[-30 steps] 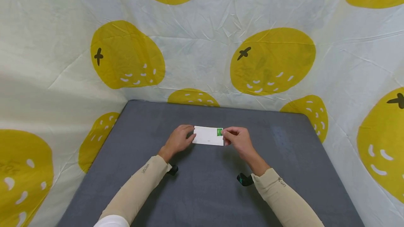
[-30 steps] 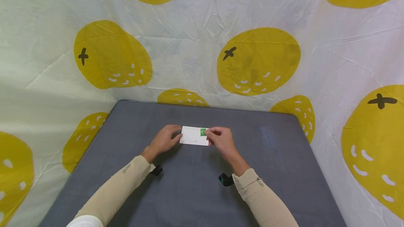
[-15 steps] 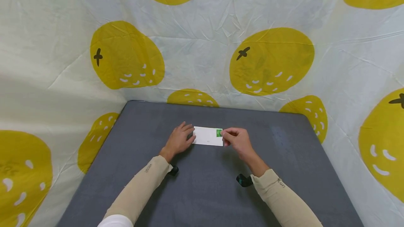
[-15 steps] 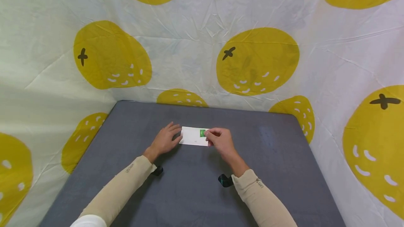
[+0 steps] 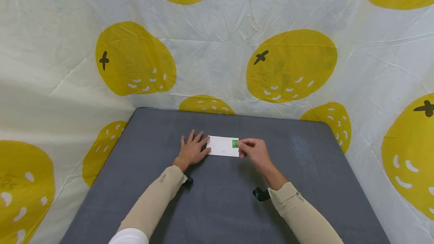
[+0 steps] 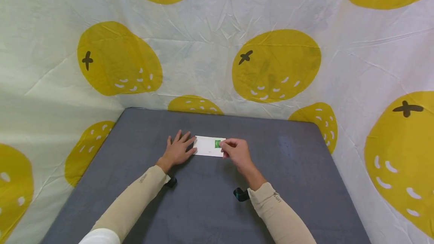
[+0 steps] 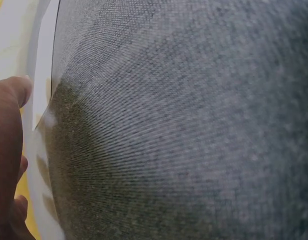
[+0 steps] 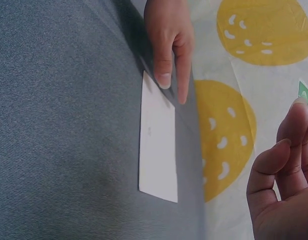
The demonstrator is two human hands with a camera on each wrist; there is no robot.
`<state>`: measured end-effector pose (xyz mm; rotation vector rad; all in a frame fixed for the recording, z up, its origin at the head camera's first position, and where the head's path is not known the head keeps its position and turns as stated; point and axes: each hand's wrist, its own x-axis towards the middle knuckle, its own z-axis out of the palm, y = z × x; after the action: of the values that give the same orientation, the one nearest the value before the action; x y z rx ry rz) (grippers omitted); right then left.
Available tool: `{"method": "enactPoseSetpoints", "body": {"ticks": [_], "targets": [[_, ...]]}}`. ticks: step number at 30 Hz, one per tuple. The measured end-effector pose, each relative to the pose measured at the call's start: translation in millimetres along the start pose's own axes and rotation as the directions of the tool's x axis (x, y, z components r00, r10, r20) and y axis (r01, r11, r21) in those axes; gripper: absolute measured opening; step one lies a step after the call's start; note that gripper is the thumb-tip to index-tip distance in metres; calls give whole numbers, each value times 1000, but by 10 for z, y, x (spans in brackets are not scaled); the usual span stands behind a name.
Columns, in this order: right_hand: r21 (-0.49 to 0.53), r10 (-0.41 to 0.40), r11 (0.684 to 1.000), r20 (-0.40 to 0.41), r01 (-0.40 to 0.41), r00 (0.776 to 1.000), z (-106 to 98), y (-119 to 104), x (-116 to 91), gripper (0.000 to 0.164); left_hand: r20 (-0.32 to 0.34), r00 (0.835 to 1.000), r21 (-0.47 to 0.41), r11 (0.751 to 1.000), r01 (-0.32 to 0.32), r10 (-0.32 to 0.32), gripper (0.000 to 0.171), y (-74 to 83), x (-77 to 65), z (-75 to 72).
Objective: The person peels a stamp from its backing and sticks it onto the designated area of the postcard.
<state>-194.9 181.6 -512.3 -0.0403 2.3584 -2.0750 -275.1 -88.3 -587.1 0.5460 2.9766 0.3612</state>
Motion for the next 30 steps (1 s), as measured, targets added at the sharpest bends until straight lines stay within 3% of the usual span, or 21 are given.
{"method": "enactPoseSetpoints", "body": {"ticks": [19, 30], "targets": [[8, 45, 999, -48, -44, 998, -14, 73, 75, 22, 83, 996, -4, 999, 41, -41, 64, -65, 18, 35], [-9, 78, 997, -75, -78, 994, -50, 142, 143, 26, 185, 980, -25, 997, 76, -70, 66, -137, 141, 168]]}}
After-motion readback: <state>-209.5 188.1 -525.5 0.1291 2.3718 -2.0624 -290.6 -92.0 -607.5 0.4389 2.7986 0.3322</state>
